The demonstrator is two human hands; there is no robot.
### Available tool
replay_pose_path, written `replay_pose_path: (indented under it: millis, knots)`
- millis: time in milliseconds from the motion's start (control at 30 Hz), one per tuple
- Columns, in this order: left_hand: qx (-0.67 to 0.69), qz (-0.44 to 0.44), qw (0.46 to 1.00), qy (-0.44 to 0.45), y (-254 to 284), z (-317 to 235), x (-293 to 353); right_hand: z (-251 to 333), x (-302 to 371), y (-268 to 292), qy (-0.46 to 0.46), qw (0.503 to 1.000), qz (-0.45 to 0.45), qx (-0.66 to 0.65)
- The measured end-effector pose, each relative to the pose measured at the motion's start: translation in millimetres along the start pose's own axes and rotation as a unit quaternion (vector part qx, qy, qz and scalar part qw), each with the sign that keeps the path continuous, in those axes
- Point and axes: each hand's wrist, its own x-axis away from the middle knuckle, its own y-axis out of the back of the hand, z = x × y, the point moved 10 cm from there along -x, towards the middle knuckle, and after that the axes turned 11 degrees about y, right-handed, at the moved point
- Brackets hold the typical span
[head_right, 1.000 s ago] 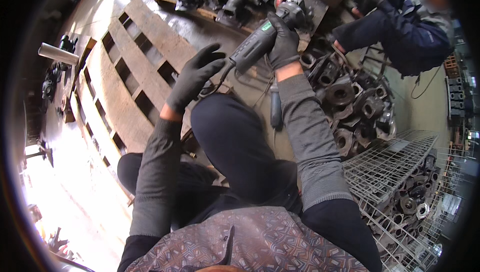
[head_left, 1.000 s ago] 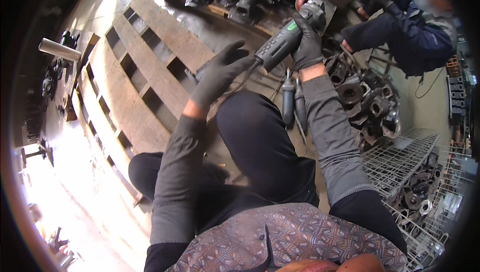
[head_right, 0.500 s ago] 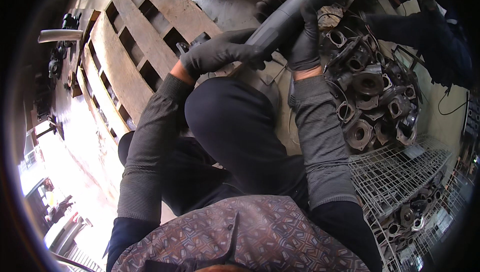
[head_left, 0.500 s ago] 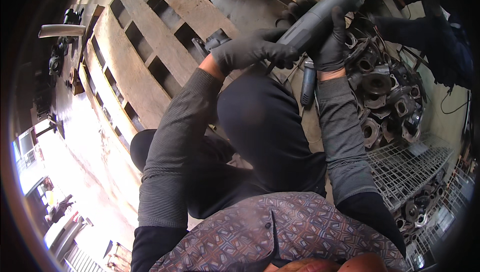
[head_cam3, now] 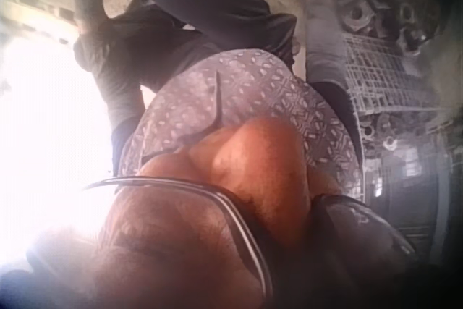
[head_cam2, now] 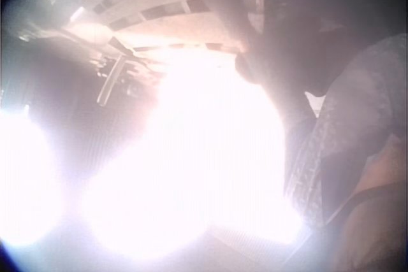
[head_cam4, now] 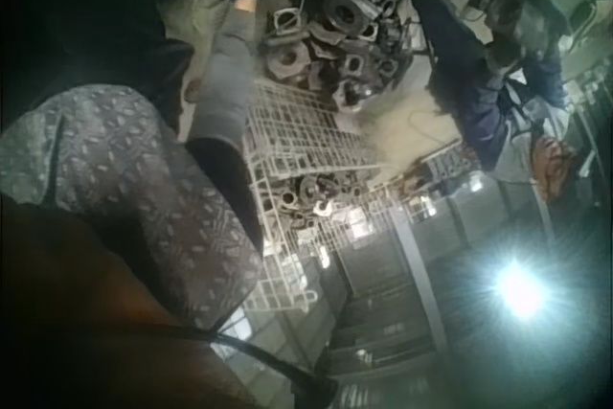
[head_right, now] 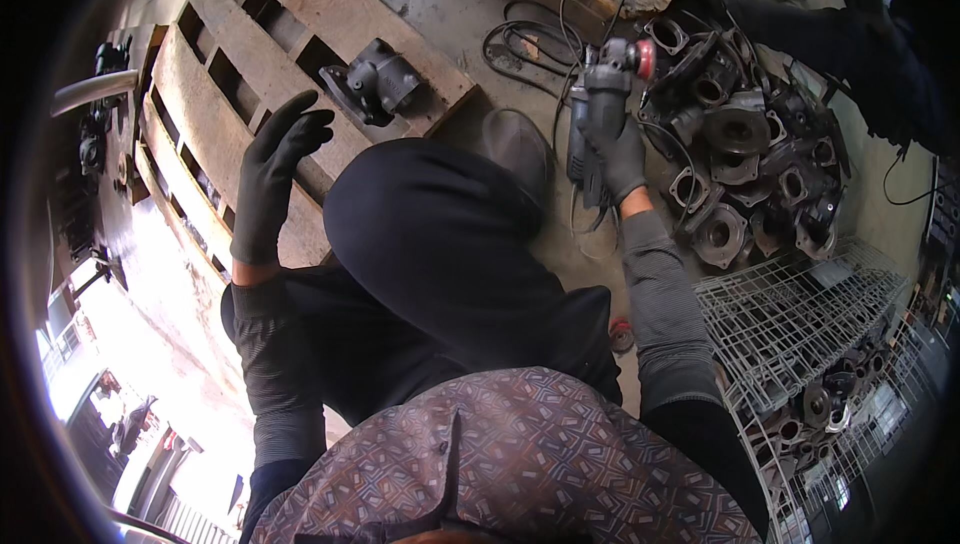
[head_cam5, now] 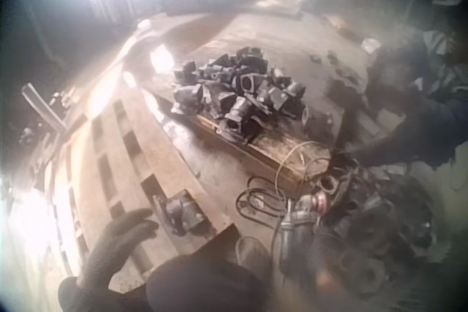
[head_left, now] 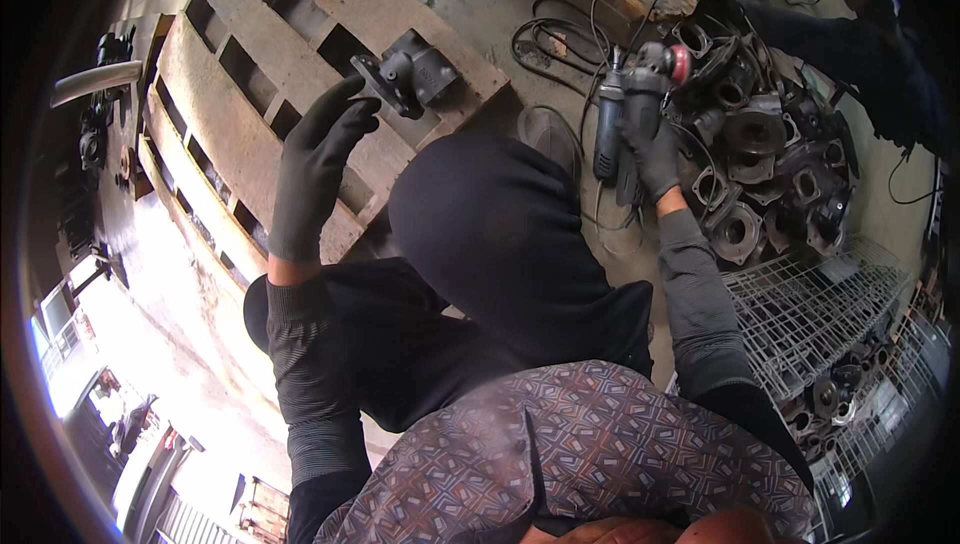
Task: The person sits on the floor and uses a handheld angle grinder to clean the surface of a metal part. They then switch to a pneumatic die grinder to clean the interior and edges of the same part, rotating it to access different areas.
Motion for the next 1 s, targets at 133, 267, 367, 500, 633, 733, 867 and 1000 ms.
replay_pose_path:
  millis: [133,267,367,500,633,733,867,1000]
  knots:
    - [-0.031,-0.002,0.999,0.024,-3.5,13.2,13.9,-29.2,30.1,-26.0,0.009,1.0,-0.004,-0.001]
    - [-0.098,-0.011,0.994,0.039,-2.0,18.7,27.4,-38.0,30.7,-47.9,-0.02,0.987,0.058,0.148]
    - [-0.12,-0.01,0.991,0.051,6.8,13.5,40.0,-19.9,13.7,-60.9,-0.01,0.976,0.072,0.204]
    - [-0.167,-0.031,0.984,0.054,27.2,5.7,41.5,13.7,-33.9,-91.7,0.037,0.954,0.068,0.291]
    - [-0.184,-0.056,0.98,0.055,33.1,11.8,28.5,21.2,-82.8,-134.1,0.037,0.932,0.102,0.347]
    - [-0.25,-0.057,0.966,0.035,20.9,13.6,22.0,9.7,-110.8,-170.5,-0.005,0.931,0.123,0.342]
    - [-0.308,-0.047,0.95,-0.013,2.5,1.4,9.8,42.3,-140.8,-229.1,0.22,0.917,0.093,0.32]
    - [-0.311,-0.049,0.949,0.02,1.1,-0.2,3.5,33.8,-157.5,-241.2,0.177,0.89,-0.001,0.421]
